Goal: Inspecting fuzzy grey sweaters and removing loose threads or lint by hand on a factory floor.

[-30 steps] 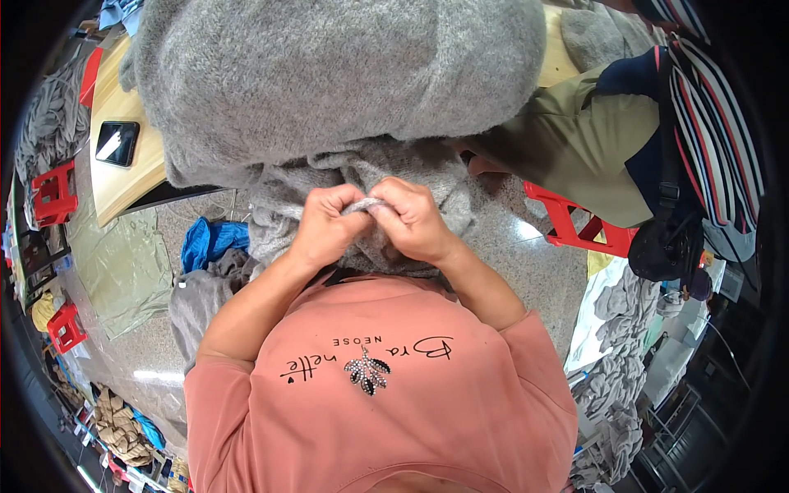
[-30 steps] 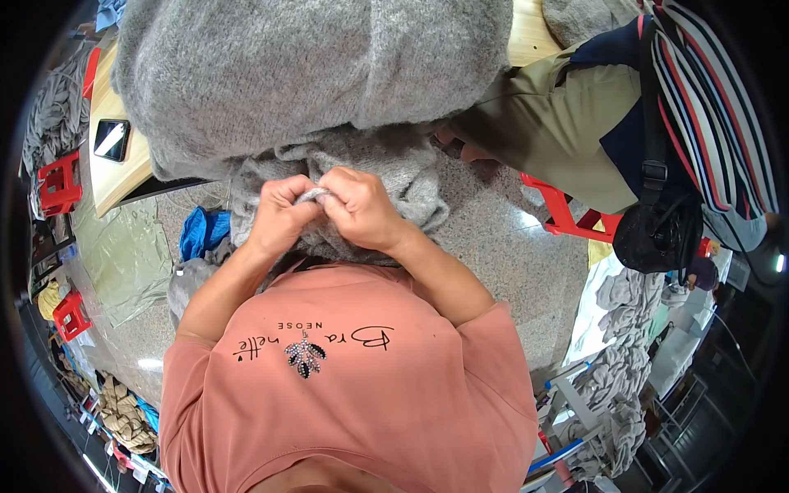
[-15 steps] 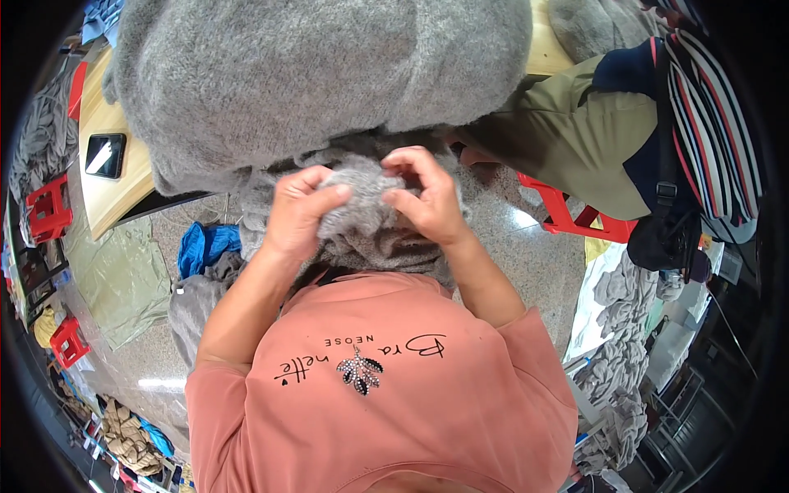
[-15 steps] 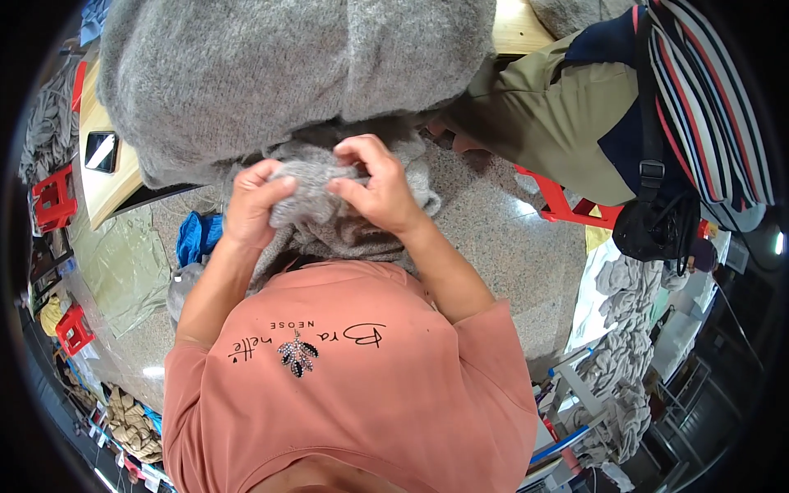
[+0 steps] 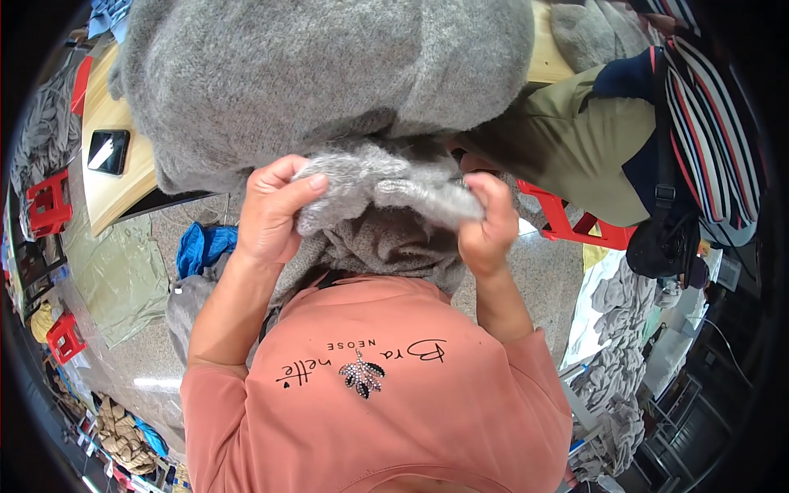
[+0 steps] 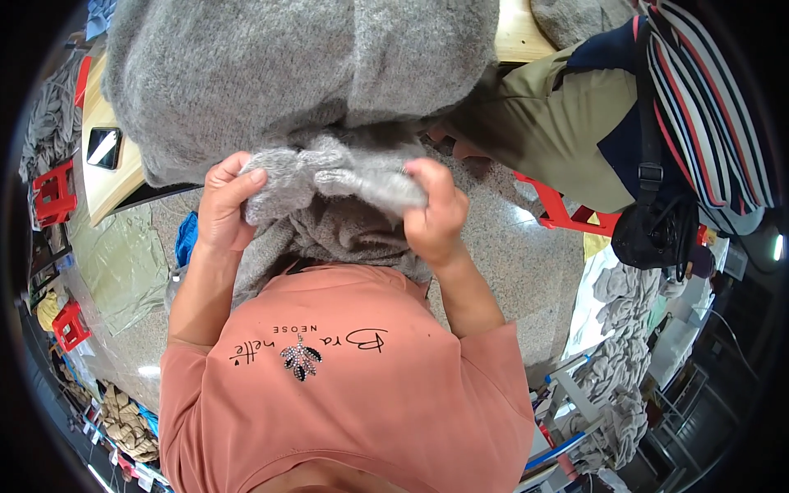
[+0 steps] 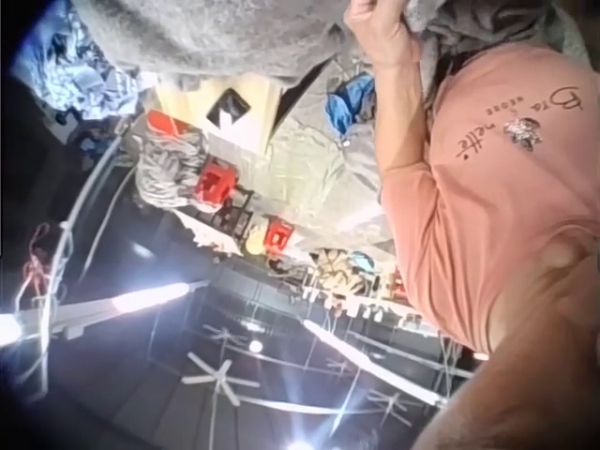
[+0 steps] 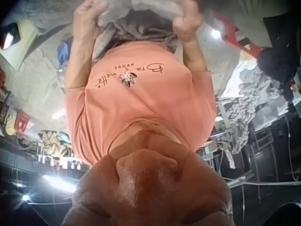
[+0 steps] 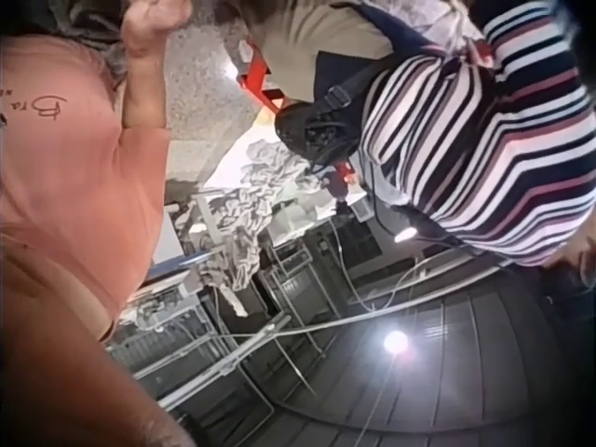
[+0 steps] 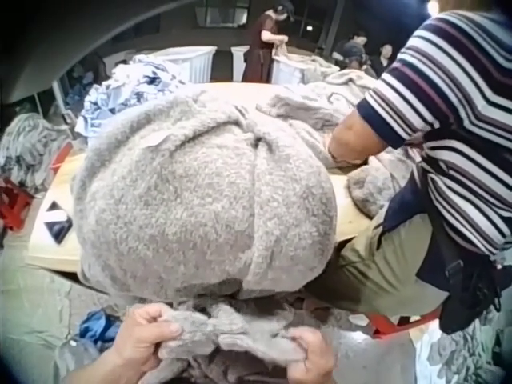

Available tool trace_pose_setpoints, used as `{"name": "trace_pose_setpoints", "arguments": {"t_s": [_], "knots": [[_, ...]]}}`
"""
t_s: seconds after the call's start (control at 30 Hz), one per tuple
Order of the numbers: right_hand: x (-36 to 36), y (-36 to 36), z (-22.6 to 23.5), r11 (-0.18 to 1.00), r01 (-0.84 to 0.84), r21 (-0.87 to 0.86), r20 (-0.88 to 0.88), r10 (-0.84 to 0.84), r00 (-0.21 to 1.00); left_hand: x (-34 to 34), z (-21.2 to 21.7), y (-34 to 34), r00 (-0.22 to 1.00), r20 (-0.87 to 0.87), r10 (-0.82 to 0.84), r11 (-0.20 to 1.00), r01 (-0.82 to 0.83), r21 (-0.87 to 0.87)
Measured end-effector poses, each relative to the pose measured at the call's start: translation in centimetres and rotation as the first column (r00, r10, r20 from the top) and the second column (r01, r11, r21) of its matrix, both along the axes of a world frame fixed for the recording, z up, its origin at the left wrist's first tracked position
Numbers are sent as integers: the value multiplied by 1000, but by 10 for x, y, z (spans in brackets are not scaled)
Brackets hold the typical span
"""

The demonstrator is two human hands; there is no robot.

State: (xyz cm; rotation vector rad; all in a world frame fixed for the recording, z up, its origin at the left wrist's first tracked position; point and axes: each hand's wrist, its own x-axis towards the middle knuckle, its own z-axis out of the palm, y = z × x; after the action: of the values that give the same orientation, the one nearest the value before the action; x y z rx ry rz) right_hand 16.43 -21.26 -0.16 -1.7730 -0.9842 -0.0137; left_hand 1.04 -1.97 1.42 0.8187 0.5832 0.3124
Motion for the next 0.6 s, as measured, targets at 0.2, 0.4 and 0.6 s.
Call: {"name": "trace_pose_setpoints", "arguments": {"t_s": [0.2,0.4,0.6], "knots": [[-27,23,54,739,-650,-180,271,672,689,17,28,-30,981,-109,-160,971,176,161],[-28,35,33,884,-466,42,399,412,819,16,22,-32,973,-6,-232,953,229,198],[-29,33,28,905,-426,0,446,381,810,9,17,-25,966,-14,-257,944,255,211]]}}
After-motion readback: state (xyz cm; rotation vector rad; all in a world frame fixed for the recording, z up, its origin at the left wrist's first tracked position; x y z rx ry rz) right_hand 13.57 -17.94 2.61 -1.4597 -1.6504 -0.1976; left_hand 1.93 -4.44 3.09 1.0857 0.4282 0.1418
